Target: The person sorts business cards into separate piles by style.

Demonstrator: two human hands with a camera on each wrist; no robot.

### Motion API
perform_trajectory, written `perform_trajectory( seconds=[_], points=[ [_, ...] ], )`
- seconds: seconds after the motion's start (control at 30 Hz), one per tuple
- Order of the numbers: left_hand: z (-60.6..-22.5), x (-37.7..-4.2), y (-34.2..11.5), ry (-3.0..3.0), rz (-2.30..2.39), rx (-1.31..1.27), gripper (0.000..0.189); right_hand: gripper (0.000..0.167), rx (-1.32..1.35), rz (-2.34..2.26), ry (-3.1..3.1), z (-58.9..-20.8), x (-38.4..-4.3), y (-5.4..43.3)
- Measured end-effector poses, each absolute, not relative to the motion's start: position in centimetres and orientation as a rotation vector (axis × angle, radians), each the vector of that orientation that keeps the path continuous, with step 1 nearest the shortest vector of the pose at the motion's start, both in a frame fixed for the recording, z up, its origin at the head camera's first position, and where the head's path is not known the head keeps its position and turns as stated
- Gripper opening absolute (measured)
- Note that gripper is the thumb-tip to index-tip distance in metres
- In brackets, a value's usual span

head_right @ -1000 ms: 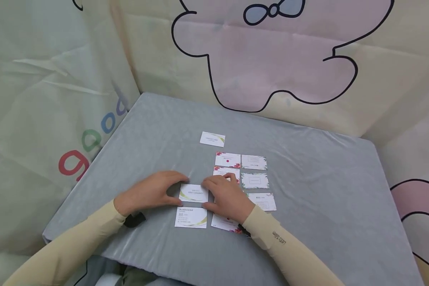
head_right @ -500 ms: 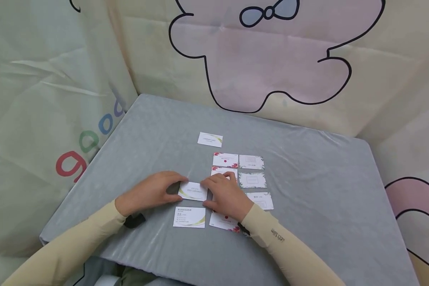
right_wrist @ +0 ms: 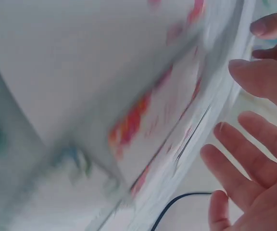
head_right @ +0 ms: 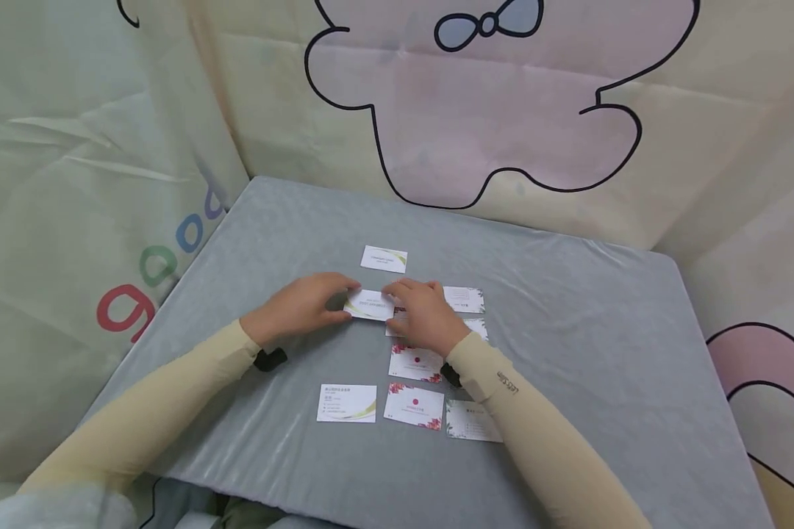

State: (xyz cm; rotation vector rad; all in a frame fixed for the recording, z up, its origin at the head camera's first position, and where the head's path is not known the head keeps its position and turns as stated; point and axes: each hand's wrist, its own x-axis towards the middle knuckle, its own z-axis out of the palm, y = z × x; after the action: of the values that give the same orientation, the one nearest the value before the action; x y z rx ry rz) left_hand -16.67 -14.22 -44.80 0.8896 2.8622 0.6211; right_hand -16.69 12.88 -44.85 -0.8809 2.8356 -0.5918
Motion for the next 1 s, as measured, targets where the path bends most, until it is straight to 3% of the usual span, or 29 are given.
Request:
perform_trajectory(
  seconds=[0.37,1.0],
  points=[
    [-44.5,-24.9,-12.1,2.896,0.510,0.747,0.053,0.059,-0.708,-0.592,2.855,-44.2,-25.0,12.4],
    [-45.5,-27.8,-11.2,2.807,0.485,0.722,0.059,0.057,-0.657,-0.591,2.807,-45.8,-27.0,12.5]
  ],
)
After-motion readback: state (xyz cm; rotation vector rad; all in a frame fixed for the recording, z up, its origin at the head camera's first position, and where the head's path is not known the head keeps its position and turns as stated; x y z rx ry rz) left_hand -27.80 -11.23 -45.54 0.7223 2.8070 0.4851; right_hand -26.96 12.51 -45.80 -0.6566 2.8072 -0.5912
